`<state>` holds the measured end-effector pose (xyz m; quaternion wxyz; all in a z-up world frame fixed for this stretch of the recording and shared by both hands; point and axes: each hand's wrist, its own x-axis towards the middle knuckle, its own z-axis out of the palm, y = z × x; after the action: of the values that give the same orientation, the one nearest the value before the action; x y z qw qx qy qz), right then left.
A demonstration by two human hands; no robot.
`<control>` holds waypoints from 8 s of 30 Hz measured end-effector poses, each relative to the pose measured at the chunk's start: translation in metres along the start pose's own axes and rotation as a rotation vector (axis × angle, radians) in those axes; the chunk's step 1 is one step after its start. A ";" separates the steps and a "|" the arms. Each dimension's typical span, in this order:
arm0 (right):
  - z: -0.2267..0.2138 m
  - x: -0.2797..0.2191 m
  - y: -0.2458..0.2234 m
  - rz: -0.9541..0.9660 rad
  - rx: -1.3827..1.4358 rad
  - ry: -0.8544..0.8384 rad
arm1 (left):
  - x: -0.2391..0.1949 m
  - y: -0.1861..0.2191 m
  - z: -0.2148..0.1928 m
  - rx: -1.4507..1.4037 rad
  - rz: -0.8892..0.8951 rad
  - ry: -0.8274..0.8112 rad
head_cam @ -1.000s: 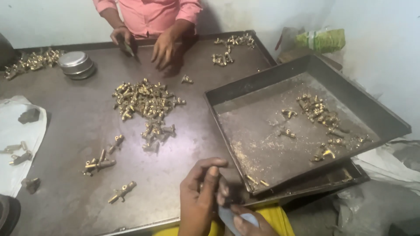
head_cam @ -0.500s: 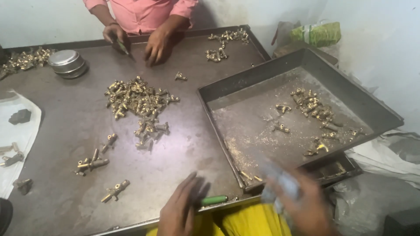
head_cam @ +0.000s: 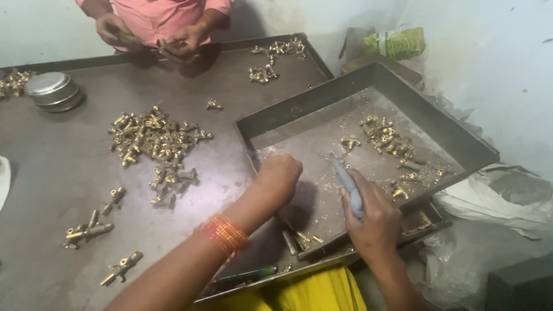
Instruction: Cleaning and inspecting small brass metal components at a workbench.
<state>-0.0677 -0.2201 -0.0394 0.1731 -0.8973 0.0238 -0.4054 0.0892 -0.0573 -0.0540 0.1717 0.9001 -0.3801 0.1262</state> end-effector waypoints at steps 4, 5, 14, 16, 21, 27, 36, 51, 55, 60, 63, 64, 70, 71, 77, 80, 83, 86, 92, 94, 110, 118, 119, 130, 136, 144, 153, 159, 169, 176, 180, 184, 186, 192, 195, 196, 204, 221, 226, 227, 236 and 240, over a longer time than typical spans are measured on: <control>0.002 0.000 0.001 -0.013 -0.005 0.015 | 0.020 -0.015 0.056 0.313 0.042 -0.228; 0.002 0.000 0.000 -0.006 -0.004 0.005 | 0.021 -0.018 0.068 0.404 0.042 -0.263; 0.031 -0.016 0.032 0.031 -0.046 -0.018 | 0.004 -0.011 0.070 0.352 0.088 -0.250; 0.022 -0.011 0.021 0.016 -0.026 0.001 | -0.004 -0.006 0.053 0.331 0.097 -0.239; 0.007 -0.004 0.006 -0.007 0.007 0.031 | -0.037 0.028 -0.042 -0.105 0.134 0.131; 0.002 -0.001 -0.002 -0.059 0.014 0.056 | -0.096 0.053 -0.088 -0.989 -0.524 -0.050; -0.005 -0.012 -0.063 1.029 1.228 -0.024 | -0.161 0.109 -0.059 -1.279 -0.557 0.408; 0.016 -0.032 -0.057 0.744 1.124 0.109 | -0.195 0.118 -0.059 -0.687 -0.335 0.741; -0.005 -0.032 -0.111 0.748 1.126 -0.118 | -0.192 0.122 -0.048 -0.674 -0.243 0.622; 0.008 -0.043 -0.076 0.632 0.910 -0.178 | -0.195 0.113 -0.059 -0.690 -0.207 0.707; 0.018 -0.059 -0.029 0.642 0.945 -0.062 | -0.193 0.100 -0.070 -0.613 -0.262 0.850; 0.010 -0.058 -0.044 0.729 0.926 -0.087 | -0.192 0.093 -0.073 -1.044 -0.523 0.819; -0.022 -0.053 -0.117 0.347 0.861 -0.312 | -0.200 0.072 -0.027 -1.800 -0.950 0.525; -0.023 -0.051 -0.121 -0.011 0.879 -0.241 | -0.206 0.070 -0.013 -1.892 -0.913 0.475; -0.020 -0.044 -0.104 0.594 0.706 -0.463 | -0.199 0.084 -0.034 -1.664 -0.832 0.374; -0.028 -0.040 -0.091 0.547 0.649 -0.296 | -0.198 0.089 -0.074 -0.517 -0.305 0.790; -0.027 -0.045 -0.091 0.603 0.713 -0.308 | -0.217 0.055 -0.034 -0.827 -0.302 0.245; -0.021 -0.056 -0.101 0.545 0.726 -0.282 | -0.223 0.044 -0.032 -0.364 -0.068 0.444; -0.004 -0.081 -0.102 0.709 0.824 -0.314 | -0.222 0.041 -0.028 -0.763 -0.393 0.424; 0.002 -0.090 -0.112 0.684 0.803 -0.295 | -0.215 0.038 -0.034 -1.241 -0.652 0.524; 0.034 -0.143 -0.106 -0.080 0.731 -0.395 | -0.214 0.060 -0.021 -1.916 -0.953 0.607; 0.018 -0.113 -0.117 0.470 0.970 -0.649 | -0.229 0.055 0.011 -2.078 -0.678 0.460; 0.024 -0.118 -0.106 0.468 0.932 -0.699 | -0.228 0.057 0.009 -2.072 -0.679 0.427; -0.016 -0.089 -0.076 0.704 0.757 -0.498 | -0.221 -0.062 -0.074 -0.584 -0.912 0.356; -0.019 -0.103 -0.050 0.526 0.786 -0.348 | -0.202 -0.165 -0.047 -0.208 -0.768 0.338; -0.057 -0.053 -0.002 0.689 0.794 -0.143 | -0.170 -0.155 -0.047 0.027 -0.603 0.529; 0.002 0.002 0.047 0.188 0.058 0.180 | -0.044 -0.034 -0.024 -0.552 -0.039 0.476; 0.001 -0.001 0.044 0.042 0.028 0.265 | 0.053 0.036 0.071 -0.621 0.203 0.036; 0.001 -0.001 0.042 0.075 0.098 0.269 | 0.047 0.066 0.020 -0.580 0.003 0.036; -0.024 0.015 0.011 0.654 0.492 0.064 | -0.062 0.038 -0.049 -1.767 -0.397 0.253; -0.024 -0.038 0.038 0.721 0.774 -0.111 | -0.115 0.035 -0.049 -1.988 -0.545 0.341; -0.026 -0.075 -0.027 0.592 0.869 -0.457 | -0.143 0.045 -0.075 -1.986 -0.794 0.454; -0.023 -0.086 -0.049 0.622 0.886 -0.516 | -0.155 0.043 -0.071 -1.969 -0.844 0.492; -0.009 -0.092 -0.075 0.516 0.844 -0.550 | -0.171 0.054 -0.057 -1.893 -0.795 0.527; -0.012 -0.086 -0.086 0.582 0.781 -0.575 | -0.173 0.065 -0.074 -1.785 -0.822 0.487; -0.010 -0.088 -0.088 0.478 0.766 -0.552 | -0.174 0.060 -0.079 -1.813 -0.816 0.471; -0.003 -0.101 -0.115 -0.157 0.726 -0.319 | -0.183 0.053 -0.085 -1.760 -0.741 0.382; 0.012 -0.111 -0.100 0.486 0.976 -0.647 | -0.177 0.042 -0.103 -1.534 -0.515 0.168; 0.012 -0.119 -0.057 0.362 0.807 -0.847 | -0.207 0.029 -0.084 -1.449 -0.554 0.324; 0.005 -0.120 -0.046 0.352 0.807 -0.895 | -0.216 0.026 -0.081 -1.326 -0.512 0.418; -0.008 -0.003 -0.006 0.143 0.183 -0.083 | -0.168 0.046 -0.094 -0.679 -0.360 0.319; 0.002 -0.006 -0.003 -0.043 -0.020 -0.027 | -0.097 0.036 -0.081 -0.632 -0.268 0.261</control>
<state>-0.0706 -0.2161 -0.0440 0.1559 -0.9047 0.0062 -0.3966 -0.0103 0.0139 -0.0072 0.5033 0.8208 -0.2538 0.0929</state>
